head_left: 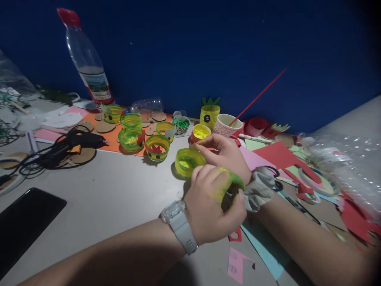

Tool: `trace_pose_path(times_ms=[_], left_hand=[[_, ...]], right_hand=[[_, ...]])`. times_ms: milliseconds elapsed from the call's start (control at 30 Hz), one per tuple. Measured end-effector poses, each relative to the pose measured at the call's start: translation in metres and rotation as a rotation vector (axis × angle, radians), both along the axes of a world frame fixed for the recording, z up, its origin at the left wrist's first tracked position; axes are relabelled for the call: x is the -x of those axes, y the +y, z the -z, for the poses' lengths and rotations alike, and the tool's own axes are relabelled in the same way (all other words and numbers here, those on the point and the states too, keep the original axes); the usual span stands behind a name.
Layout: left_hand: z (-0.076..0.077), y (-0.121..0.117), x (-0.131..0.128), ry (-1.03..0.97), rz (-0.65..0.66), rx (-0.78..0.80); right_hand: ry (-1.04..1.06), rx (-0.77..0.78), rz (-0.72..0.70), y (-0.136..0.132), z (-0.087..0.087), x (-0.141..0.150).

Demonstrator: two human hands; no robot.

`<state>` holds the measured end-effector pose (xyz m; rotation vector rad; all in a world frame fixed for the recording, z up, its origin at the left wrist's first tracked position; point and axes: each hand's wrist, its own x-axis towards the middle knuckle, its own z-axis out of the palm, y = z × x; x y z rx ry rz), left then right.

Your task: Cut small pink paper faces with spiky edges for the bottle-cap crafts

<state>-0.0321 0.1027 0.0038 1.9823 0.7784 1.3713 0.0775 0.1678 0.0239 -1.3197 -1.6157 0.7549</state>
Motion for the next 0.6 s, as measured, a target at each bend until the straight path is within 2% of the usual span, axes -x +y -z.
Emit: trace_pose_path(times_ms=[267, 600], left_hand=[[-0.0007, 0.0018, 0.0000, -0.019, 0.018, -0.018], [-0.0009, 0.0016, -0.0006, -0.003, 0.024, -0.005]], right_hand=[[-0.063, 0.003, -0.008, -0.0015, -0.0069, 0.0022], [-0.124, 0.046, -0.136, 0.0026, -0.0031, -0.0067]])
